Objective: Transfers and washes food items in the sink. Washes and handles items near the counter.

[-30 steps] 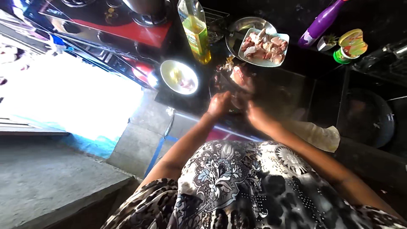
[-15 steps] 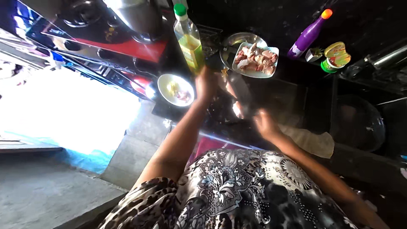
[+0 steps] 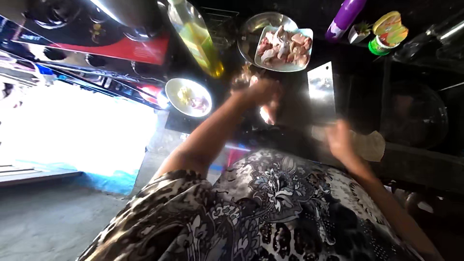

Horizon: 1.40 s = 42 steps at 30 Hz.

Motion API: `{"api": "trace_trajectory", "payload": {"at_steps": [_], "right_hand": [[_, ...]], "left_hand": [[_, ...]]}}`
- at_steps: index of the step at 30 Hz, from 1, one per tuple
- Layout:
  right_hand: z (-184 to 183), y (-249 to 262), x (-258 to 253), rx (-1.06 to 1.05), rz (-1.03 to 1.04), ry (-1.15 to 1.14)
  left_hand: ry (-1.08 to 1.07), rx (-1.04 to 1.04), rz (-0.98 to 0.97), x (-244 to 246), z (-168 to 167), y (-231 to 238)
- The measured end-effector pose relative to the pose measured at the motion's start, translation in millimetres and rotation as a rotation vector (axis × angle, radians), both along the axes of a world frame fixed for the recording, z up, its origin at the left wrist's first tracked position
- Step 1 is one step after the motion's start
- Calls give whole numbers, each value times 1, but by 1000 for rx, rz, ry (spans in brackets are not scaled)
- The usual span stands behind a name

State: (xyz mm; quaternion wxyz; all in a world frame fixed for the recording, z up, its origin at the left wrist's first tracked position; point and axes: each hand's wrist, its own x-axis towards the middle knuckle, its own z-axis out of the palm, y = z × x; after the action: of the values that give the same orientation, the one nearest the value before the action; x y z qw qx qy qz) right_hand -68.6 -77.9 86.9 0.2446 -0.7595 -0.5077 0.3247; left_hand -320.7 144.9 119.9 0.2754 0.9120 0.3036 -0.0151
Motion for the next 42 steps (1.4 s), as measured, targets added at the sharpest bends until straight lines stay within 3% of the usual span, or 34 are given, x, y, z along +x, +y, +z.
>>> {"api": "trace_trajectory", "payload": {"at_steps": [2,3,8,11,15,18,20,23,25,31,36,39,42], "right_hand": [[1,1,1,-36,-14,33],[0,2,1,-46,-9,43],[-2,15,-8,-96,45,62],[-1,24,-15,-107,103,68],[-3,28,-23,-28,175,73],[0,29,-29,0,207,76],[2,30,-35,-13,226,83],[4,35,-48,-2,278,48],[7,38,-60,52,339,-6],[18,49,-102,233,494,-116],[8,57,-116,101,536,-152],[23,55,-116,279,526,-122],[49,53,-121,609,453,-137]], "left_hand": [[1,42,-246,-16,-32,-24],[15,62,-260,-23,-44,-34],[-188,225,-83,-36,-88,-48],[-146,152,32,-35,-86,-46],[-289,-103,465,-41,-57,-57],[-422,103,650,-54,-50,-68],[-448,266,623,-62,-64,-74],[-348,226,564,-67,-92,-87],[-421,280,560,-72,-107,-96],[-532,314,633,-75,-90,-119],[-555,276,645,-77,-93,-123],[-566,284,668,-87,-95,-126],[-565,319,680,-99,-100,-131]]}}
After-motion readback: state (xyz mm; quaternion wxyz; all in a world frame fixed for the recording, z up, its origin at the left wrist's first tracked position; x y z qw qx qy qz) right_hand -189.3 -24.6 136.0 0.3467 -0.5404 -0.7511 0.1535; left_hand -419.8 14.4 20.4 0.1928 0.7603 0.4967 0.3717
